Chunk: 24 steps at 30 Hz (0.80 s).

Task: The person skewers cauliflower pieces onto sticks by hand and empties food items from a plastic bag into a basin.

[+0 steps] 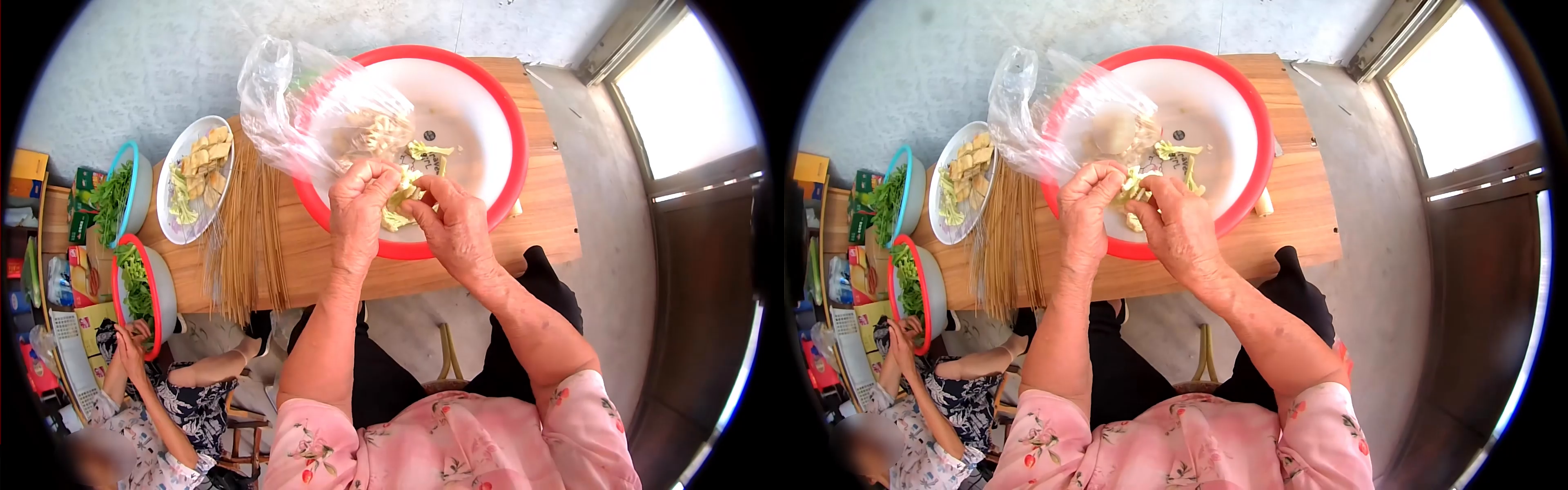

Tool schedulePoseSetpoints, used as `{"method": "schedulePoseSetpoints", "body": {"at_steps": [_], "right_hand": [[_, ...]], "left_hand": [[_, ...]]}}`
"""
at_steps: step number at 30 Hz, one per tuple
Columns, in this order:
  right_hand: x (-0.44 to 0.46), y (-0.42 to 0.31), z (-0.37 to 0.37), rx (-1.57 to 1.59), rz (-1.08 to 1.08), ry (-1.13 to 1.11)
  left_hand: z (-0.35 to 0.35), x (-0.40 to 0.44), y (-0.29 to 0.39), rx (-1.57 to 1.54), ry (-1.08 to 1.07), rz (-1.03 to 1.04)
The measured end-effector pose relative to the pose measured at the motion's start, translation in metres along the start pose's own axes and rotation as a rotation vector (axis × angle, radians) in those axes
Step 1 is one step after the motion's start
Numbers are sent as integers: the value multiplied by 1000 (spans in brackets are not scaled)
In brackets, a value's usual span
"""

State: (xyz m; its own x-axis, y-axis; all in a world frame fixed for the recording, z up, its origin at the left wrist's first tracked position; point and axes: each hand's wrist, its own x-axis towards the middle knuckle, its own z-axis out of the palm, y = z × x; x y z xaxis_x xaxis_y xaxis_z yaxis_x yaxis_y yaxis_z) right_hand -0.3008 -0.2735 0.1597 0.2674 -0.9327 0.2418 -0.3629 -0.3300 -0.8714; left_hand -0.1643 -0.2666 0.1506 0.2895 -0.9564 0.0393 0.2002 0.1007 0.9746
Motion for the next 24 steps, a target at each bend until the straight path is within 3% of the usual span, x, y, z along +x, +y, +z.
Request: {"method": "schedulePoseSetpoints", "body": {"at_steps": [8,16,24], "right_hand": [[-6,4,-6,-94,-2,-16],[4,5,2,-200,-283,152],[-2,4,1,-221,-244,99]], "left_hand": [[-5,1,4,-75,129,20],[12,-8,-5,-122,85,9],[9,-7,-2,-112,170,-27]]}}
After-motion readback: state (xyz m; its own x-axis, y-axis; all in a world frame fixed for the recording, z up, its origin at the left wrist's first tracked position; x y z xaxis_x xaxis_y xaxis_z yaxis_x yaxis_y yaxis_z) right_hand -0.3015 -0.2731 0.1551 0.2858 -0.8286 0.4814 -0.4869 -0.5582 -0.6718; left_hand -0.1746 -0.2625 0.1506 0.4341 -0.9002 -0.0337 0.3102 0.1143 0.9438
